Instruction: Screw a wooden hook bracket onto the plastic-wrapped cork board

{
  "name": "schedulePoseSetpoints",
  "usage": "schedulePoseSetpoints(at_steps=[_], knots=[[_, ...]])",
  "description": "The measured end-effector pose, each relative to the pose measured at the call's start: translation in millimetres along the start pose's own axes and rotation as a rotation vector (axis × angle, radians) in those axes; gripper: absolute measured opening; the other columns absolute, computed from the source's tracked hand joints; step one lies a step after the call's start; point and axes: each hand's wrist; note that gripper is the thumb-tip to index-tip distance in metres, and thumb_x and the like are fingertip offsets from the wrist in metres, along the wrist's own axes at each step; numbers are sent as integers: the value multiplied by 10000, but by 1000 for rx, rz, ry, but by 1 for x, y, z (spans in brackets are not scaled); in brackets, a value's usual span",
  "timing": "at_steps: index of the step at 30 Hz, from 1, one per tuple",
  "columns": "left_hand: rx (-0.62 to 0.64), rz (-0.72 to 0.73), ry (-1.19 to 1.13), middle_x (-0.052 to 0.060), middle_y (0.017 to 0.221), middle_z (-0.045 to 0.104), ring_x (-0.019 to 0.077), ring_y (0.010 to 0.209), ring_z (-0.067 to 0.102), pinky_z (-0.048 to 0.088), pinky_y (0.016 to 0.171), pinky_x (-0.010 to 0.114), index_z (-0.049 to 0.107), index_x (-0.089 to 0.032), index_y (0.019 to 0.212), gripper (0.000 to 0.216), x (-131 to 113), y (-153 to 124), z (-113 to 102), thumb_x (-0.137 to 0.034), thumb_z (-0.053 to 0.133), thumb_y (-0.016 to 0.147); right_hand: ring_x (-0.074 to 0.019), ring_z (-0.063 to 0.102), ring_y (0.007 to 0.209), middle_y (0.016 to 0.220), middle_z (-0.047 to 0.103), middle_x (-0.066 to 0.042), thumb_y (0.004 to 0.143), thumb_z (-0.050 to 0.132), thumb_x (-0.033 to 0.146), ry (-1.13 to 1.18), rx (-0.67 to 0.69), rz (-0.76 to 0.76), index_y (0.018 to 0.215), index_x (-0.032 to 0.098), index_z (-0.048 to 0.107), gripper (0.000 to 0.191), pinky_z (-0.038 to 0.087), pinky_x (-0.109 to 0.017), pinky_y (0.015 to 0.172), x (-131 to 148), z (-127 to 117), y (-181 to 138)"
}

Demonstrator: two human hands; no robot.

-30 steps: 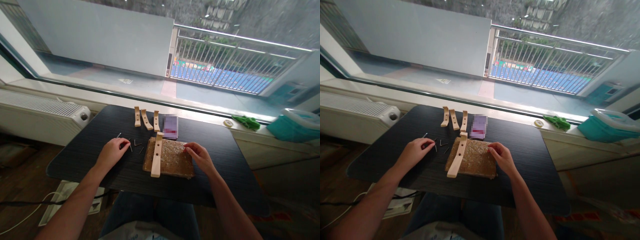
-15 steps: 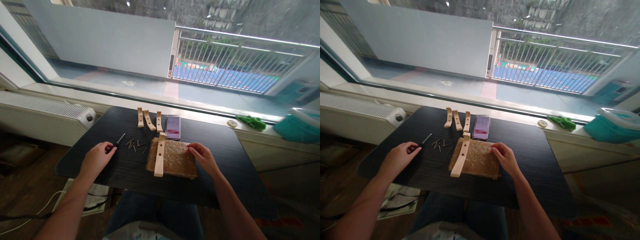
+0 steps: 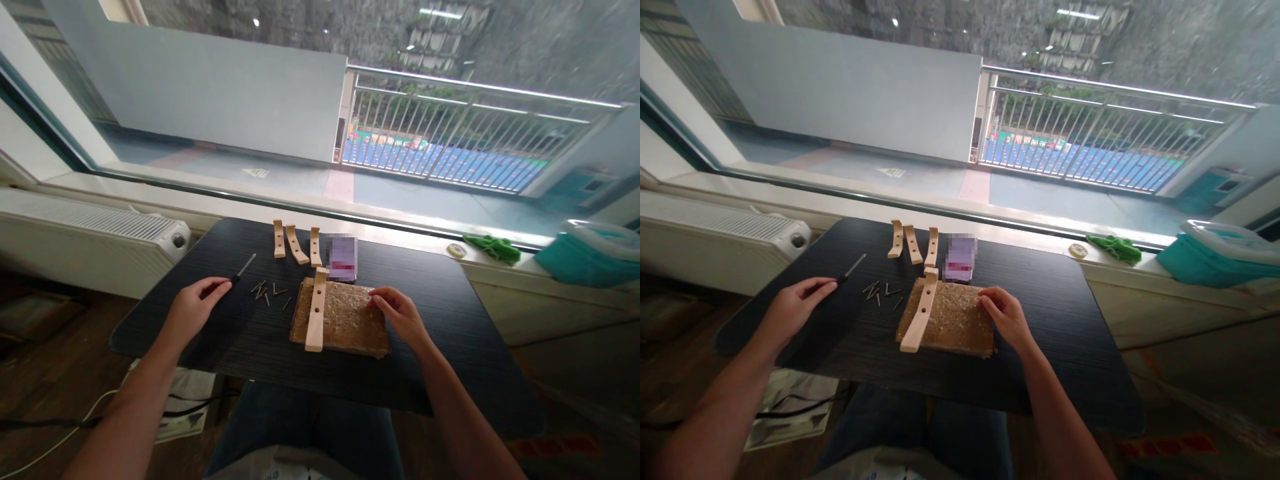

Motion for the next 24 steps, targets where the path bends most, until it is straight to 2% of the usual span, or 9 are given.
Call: schedulePoseSetpoints(at_steps=[3, 6, 10, 14, 15, 17, 19, 21, 24], knots=[[59, -59, -255, 52, 744, 729, 223, 664, 664, 543, 644, 323, 703, -161, 872, 490, -21, 0, 5, -598, 665, 653, -156, 650, 636, 695, 709, -40, 749, 625, 552, -28, -12, -30, 822, 185, 668, 377, 514, -272, 587, 5, 0, -1], [122, -55, -390, 41, 668, 700, 180, 577, 629, 523, 561, 280, 706, -141, 873, 515, -46, -2, 14, -595, 708, 628, -153, 634, 607, 683, 701, -41, 775, 607, 514, -84, -42, -74, 821, 186, 665, 337, 500, -269, 559, 14, -2, -1], [321, 25, -475, 34, 675, 690, 141, 530, 601, 488, 502, 237, 686, -149, 909, 464, -80, -5, 32, -553, 700, 682, -137, 578, 574, 664, 667, -25, 804, 604, 386, -199, -95, -170, 792, 205, 667, 192, 463, -269, 545, 34, -5, -5], [467, 107, -503, -17, 558, 610, 130, 467, 568, 446, 434, 216, 593, -175, 775, 413, -111, -10, 48, -566, 688, 679, -148, 563, 641, 718, 656, -19, 805, 618, 293, -313, -136, -334, 789, 235, 670, 80, 478, -298, 634, 64, -3, -10], [495, 120, -494, -23, 545, 595, 127, 458, 559, 436, 425, 214, 575, -177, 734, 411, -117, -11, 52, -570, 682, 678, -164, 599, 716, 800, 684, -37, 834, 594, 282, -389, -133, -460, 836, 235, 667, 87, 492, -312, 673, 71, -2, -11], [544, 140, -494, -24, 553, 589, 125, 463, 553, 429, 420, 214, 567, -180, 698, 399, -124, -13, 58, -565, 673, 687, -191, 634, 890, 952, 708, -59, 870, 578, 269, -536, -126, -671, 965, 239, 655, 126, 500, -358, 807, 84, 1, -11], [595, 158, -508, -26, 557, 585, 126, 471, 549, 425, 424, 217, 568, -182, 684, 377, -128, -14, 63, -544, 671, 700, -205, 626, 990, 1064, 705, -69, 883, 580, 288, -667, -87, -786, 1079, 239, 629, 208, 479, -383, 878, 93, 5, -8], [632, 171, -516, -28, 566, 587, 125, 482, 548, 425, 436, 219, 577, -184, 689, 344, -128, -15, 67, -514, 671, 719, -196, 627, 942, 1032, 717, -65, 899, 564, 300, -789, -50, -839, 1110, 226, 628, 233, 473, -363, 843, 97, 9, -4], [656, 172, -517, -31, 568, 583, 119, 487, 540, 419, 450, 218, 588, -180, 692, 309, -127, -16, 70, -473, 679, 729, -161, 611, 801, 878, 717, -35, 916, 539, 287, -879, -21, -899, 1011, 220, 675, 179, 454, -321, 760, 98, 12, 0]])
Point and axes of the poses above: each hand's wrist, its own y-axis towards the middle knuckle, its own z-axis out of the palm, x = y × z
